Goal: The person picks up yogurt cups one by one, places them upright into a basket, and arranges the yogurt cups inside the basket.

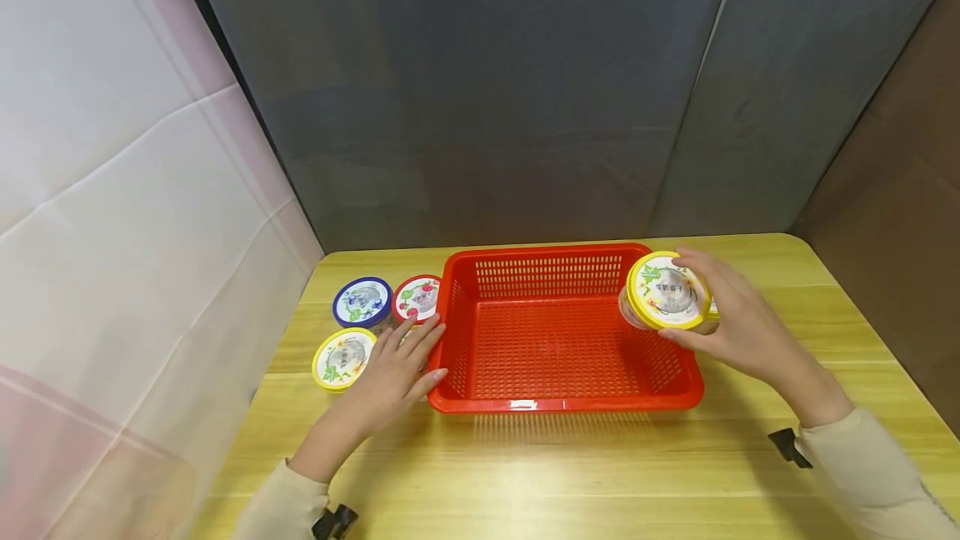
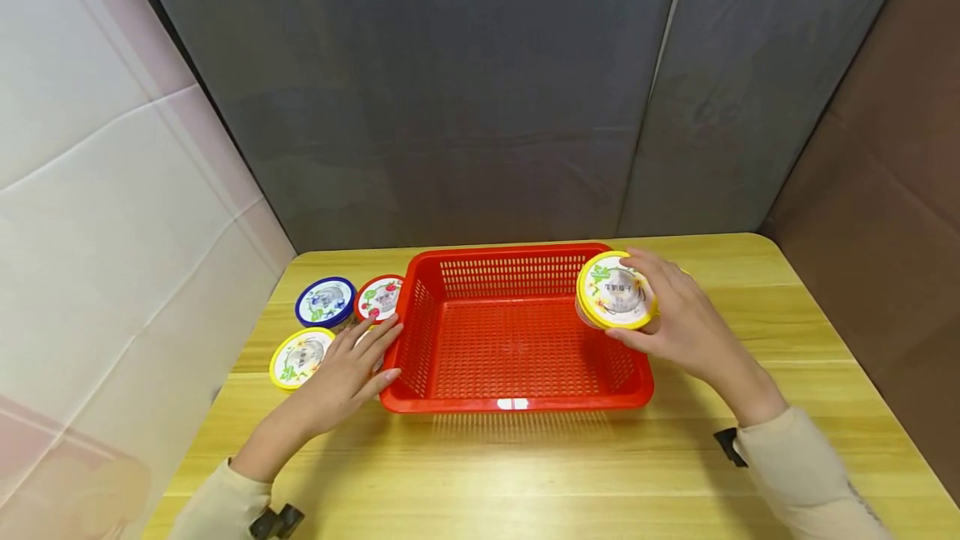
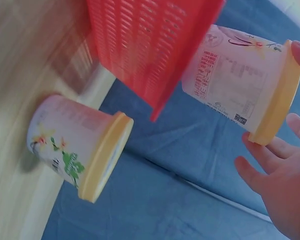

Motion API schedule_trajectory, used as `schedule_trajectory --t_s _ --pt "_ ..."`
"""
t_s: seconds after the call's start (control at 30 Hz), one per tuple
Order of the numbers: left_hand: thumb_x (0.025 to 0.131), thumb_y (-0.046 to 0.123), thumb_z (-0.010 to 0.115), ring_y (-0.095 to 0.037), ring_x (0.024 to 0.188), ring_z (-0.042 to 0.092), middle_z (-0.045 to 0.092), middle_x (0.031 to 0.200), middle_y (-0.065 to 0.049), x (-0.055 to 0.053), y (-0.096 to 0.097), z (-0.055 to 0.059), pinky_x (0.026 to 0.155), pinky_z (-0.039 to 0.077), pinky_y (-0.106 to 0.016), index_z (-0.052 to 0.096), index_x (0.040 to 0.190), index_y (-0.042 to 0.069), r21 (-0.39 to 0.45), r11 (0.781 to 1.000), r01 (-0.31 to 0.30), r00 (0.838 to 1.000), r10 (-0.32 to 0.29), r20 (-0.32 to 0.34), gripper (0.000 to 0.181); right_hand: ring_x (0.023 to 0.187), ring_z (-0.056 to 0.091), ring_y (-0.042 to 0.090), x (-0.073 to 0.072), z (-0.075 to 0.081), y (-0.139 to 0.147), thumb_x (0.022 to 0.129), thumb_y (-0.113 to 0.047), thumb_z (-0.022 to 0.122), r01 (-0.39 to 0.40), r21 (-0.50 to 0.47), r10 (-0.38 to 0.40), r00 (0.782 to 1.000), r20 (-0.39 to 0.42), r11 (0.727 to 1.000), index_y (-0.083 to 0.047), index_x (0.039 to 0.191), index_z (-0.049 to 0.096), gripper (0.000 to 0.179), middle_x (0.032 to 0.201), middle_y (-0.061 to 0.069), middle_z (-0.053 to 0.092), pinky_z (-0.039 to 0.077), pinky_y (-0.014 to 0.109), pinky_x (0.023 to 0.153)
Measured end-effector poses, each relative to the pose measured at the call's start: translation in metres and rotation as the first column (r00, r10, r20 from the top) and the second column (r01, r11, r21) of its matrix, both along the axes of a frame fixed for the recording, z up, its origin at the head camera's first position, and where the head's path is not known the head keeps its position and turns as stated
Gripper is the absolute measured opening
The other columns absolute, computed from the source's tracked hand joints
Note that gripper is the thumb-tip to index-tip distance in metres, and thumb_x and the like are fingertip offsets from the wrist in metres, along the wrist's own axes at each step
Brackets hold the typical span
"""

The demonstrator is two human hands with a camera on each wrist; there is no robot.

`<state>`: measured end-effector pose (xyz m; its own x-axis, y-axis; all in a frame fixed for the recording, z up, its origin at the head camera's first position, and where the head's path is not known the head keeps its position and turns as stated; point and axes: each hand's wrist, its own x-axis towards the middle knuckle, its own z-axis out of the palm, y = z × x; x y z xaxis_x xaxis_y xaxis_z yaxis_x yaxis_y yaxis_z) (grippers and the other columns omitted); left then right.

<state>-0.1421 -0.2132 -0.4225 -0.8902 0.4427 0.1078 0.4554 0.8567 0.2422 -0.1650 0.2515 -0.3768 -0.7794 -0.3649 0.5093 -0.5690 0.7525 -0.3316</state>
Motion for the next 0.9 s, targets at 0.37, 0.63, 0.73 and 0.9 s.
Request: schedule_trajectory --t_s 0.37,0.63,0.73,0.9 --pt "0.098 0.042 0.056 -0.039 0.152 0.021 0.029 0.164 -0.004 -0.001 -0.001 -0.002 0.120 0.021 -0.066 0.035 0.154 0.015 0.010 1.000 0.001 1.000 -0.001 0.010 0.066 0.131 0.046 0.040 0.002 -0.018 -0.012 0.063 -0.018 0.092 -0.058 0.021 0.057 0.997 0.054 0.998 -0.006 0.138 0.047 0.088 0.147 0.019 0.047 0.039 0.063 0.102" --pt "0.098 0.044 0.055 -0.038 0.152 0.021 0.028 0.165 -0.002 -0.001 -0.002 -0.003 0.120 0.020 -0.066 0.034 0.155 0.016 0.015 1.000 -0.006 1.000 0.006 0.029 0.067 0.135 0.042 0.037 0.003 -0.031 -0.017 0.067 -0.018 0.088 -0.072 0.059 0.061 0.982 0.180 0.996 -0.009 0.141 0.043 0.087 0.149 0.018 0.044 0.024 0.059 0.119" --pt "0.098 0.044 0.055 -0.038 0.152 0.021 0.027 0.165 -0.002 -0.001 -0.002 -0.003 0.120 0.020 -0.066 0.034 0.155 0.016 0.016 1.000 -0.006 1.000 0.005 0.029 0.067 0.137 0.040 0.036 0.003 -0.035 -0.020 0.067 -0.017 0.087 -0.077 0.071 0.060 0.973 0.221 0.994 -0.008 0.140 0.043 0.086 0.148 0.018 0.045 0.017 0.059 0.122" --pt "0.098 0.043 0.056 -0.038 0.152 0.021 0.027 0.165 -0.002 -0.002 -0.002 -0.003 0.120 0.021 -0.066 0.033 0.155 0.016 0.016 1.000 -0.005 1.000 0.005 0.027 0.067 0.137 0.041 0.035 0.003 -0.039 -0.026 0.065 -0.015 0.086 -0.080 0.085 0.057 0.966 0.252 0.993 -0.008 0.137 0.044 0.084 0.146 0.018 0.046 0.018 0.065 0.118"
